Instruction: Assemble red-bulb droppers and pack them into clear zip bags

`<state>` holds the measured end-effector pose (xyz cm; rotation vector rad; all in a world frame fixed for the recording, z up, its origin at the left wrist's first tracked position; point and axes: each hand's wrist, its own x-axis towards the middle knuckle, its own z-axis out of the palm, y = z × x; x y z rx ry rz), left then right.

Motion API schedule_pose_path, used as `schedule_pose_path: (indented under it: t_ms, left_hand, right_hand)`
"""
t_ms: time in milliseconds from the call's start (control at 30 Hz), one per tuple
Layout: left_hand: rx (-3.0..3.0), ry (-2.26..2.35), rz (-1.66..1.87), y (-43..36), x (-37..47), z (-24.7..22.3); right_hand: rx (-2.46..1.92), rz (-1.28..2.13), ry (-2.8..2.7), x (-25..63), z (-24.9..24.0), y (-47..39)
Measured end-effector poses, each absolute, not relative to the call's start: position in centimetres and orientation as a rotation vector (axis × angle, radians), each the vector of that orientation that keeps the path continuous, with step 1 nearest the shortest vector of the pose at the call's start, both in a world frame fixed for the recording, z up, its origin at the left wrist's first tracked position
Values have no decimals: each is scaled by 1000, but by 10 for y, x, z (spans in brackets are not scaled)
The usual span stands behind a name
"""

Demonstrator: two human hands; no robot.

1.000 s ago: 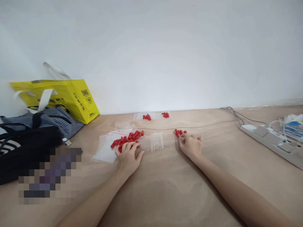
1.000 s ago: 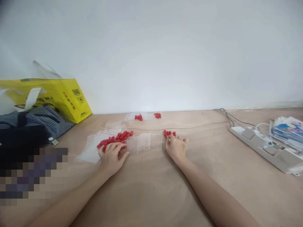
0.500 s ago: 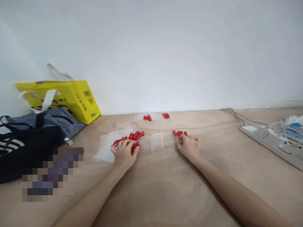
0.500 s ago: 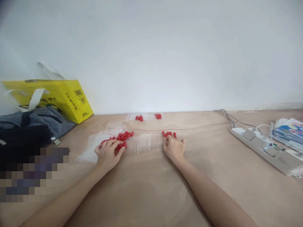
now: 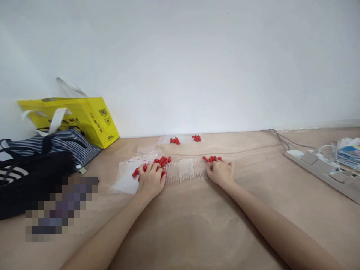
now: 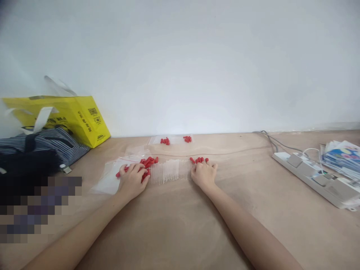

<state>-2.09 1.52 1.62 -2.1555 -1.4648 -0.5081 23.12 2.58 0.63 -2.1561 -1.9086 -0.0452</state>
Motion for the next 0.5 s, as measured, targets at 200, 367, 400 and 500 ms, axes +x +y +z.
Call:
schedule_pose_path:
  t_ms: [200,367,400,500]
  left_hand:
    - [-2101,-1271,-629,10,-15,20]
    - [-2221,-1166,-921,-15,-7,26]
    - [-2312,-1139,-945,-21,-5,26]
    - [-2591,-1051,-949,-33,-1,23]
  right_hand:
    - [-2275,1,-2003,228,18,28]
    - [-2259,12,-2047,228,18,27]
    - [-2254,13,-2051,229,17,27]
    - [-2245,15,-2053,230,16,27]
